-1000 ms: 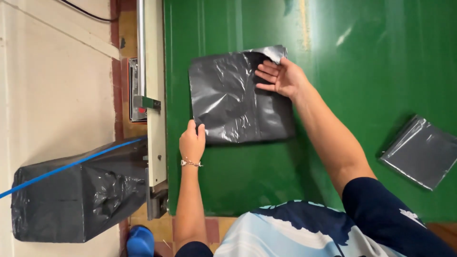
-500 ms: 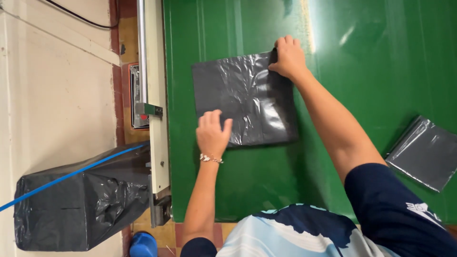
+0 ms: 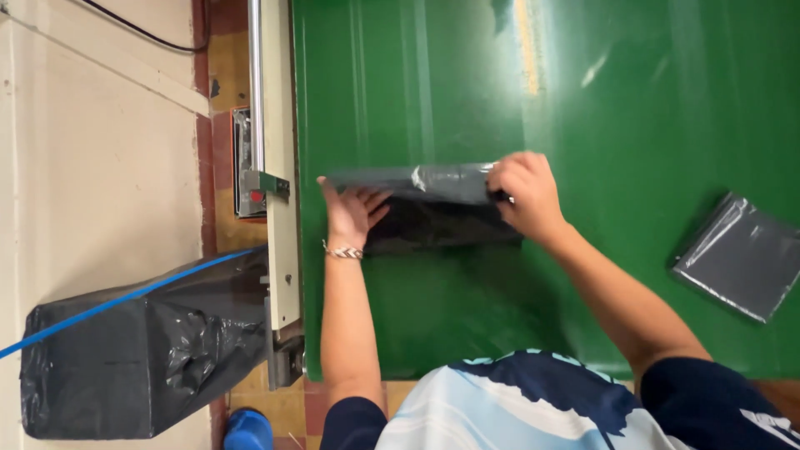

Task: Picking up black plastic bags from a conveyor belt, folding them into rectangles, and stacking them into a red plastic crate.

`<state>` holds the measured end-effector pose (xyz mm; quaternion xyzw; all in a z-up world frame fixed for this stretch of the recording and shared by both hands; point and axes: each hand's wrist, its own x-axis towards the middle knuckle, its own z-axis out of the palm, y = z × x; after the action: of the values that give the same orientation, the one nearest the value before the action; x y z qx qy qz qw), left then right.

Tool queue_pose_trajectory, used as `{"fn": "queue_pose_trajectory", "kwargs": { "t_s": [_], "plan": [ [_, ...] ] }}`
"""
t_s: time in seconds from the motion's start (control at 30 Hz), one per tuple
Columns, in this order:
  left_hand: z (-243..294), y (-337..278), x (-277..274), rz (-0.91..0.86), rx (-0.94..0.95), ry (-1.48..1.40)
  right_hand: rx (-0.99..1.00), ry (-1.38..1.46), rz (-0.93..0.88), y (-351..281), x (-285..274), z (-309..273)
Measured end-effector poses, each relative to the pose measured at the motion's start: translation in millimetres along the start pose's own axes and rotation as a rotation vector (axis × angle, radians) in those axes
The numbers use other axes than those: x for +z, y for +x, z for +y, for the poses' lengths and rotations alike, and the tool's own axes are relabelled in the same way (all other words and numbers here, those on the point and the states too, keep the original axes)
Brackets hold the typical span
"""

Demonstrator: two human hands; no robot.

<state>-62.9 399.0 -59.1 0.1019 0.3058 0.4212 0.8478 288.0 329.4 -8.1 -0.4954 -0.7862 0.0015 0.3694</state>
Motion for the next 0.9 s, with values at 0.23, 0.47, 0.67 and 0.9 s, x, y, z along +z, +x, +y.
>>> {"fn": "queue_pose_trajectory", "kwargs": {
  "t_s": [0.23, 0.47, 0.67, 0.9],
  "plan": [
    [7, 27, -76, 0.356, 0.252, 0.434, -0.081, -0.148, -0.028, -59, -1, -25],
    [-51, -8, 46, 0.735, 1.091, 2.053, -0.008, 0.098, -0.147, -19, -3, -57],
    [-100, -10, 68, 0.268, 0.656, 2.461, 0.036, -0.095, -0.142, -11, 67, -66],
    [-26, -84, 13, 0.054, 0.695, 2.496, 0.243, -0.41, -0.355, -32, 12, -26]
  ]
}}
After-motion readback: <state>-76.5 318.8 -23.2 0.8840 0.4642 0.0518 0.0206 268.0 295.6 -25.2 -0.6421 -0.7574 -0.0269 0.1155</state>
